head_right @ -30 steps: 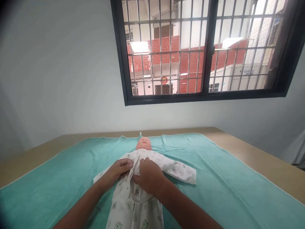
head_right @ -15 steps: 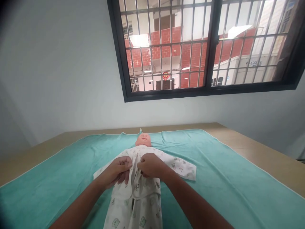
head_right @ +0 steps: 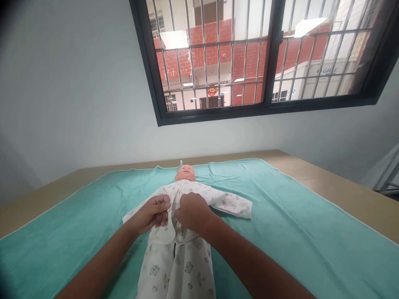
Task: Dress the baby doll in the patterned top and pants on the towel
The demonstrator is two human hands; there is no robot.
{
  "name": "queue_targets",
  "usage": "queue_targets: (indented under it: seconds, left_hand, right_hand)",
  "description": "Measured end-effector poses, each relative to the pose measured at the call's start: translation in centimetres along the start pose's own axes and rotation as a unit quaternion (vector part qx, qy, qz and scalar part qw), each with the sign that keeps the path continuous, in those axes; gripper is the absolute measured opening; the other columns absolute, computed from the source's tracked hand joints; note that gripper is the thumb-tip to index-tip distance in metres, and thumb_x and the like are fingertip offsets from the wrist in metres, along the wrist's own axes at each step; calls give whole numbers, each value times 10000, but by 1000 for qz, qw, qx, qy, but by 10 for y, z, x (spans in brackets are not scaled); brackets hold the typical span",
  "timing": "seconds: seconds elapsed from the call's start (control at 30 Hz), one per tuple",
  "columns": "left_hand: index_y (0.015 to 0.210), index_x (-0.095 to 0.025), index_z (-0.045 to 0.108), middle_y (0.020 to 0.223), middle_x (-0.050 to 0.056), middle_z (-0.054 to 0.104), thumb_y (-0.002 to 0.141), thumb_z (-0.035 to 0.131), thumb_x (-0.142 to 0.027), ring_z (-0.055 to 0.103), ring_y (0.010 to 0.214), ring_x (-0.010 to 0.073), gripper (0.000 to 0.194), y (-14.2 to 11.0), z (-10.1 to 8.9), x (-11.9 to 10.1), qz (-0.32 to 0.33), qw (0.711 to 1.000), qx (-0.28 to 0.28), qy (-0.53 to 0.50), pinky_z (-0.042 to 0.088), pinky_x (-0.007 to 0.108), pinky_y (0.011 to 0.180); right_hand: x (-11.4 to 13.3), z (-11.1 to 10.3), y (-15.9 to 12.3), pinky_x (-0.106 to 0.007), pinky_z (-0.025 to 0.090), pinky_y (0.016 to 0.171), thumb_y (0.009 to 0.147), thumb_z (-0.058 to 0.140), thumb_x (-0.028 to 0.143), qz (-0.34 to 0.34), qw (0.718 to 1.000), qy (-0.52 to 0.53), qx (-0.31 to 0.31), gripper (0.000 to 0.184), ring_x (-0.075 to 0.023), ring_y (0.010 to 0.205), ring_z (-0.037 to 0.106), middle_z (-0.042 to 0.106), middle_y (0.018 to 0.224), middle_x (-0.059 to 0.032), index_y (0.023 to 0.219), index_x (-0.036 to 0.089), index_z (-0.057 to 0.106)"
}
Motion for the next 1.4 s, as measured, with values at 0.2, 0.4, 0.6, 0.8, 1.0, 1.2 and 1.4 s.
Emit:
queue_targets:
  seconds: [0.2,0.4,0.6,0.8,1.0,1.2,1.4]
  left_hand:
    - [719,-159,508,578,11,632,773,691,-372,567,407,106,286,-1,6,-5,13,1000,5,19,294,148,313]
    - [721,-165,489,564,6,637,797,672,-366,556,392,98,283,0,3,-1,12,1000,-5,17,304,143,308]
    - [737,-164,499,523,4,622,824,638,-387,525,376,91,276,0,9,-3,32,999,-28,17,308,144,314]
    - [767,-165,519,553,-12,611,839,616,-386,504,381,89,252,-1,25,-7,87,994,-67,14,371,172,339]
    - [717,-164,499,523,-29,574,851,602,-385,439,356,57,278,-1,31,-8,86,991,-94,27,288,153,331]
    - [678,-161,486,521,-49,497,866,580,-380,405,364,48,304,0,25,-3,84,992,-89,-20,270,167,341]
    - [675,-164,476,518,-61,432,874,575,-352,396,382,53,291,1,21,1,93,992,-67,-55,254,177,354]
  right_hand:
    - [-32,-5,10,-222,391,479,713,488,218,4,958,243,154,232,-120,498,527,552,528,8,532,194,344]
    - [-45,1,10,-236,509,559,756,532,276,10,843,461,276,179,-142,596,637,684,675,-39,625,159,562]
    - [-49,9,10,-194,460,498,801,563,353,-19,796,549,254,260,-119,563,629,704,750,-67,715,120,638]
    - [-46,15,11,-163,345,395,807,579,298,-51,772,599,210,184,-87,464,561,653,614,-11,717,142,618]
    - [-45,21,9,-172,351,393,838,554,360,-71,774,601,188,267,-85,463,553,681,702,-40,716,137,636]
    - [-36,24,7,-176,390,407,827,552,333,-61,793,590,140,236,-80,440,547,658,660,-11,701,146,621]
    - [-18,25,9,-188,395,388,829,485,268,-56,817,572,45,238,-104,406,544,553,483,30,622,167,546]
Point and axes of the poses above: each hand's wrist, its own y-axis towards the middle knuckle, its own z-axis out of the palm, x = y × z, the point moved 2 cm from there along y, towards the middle knuckle
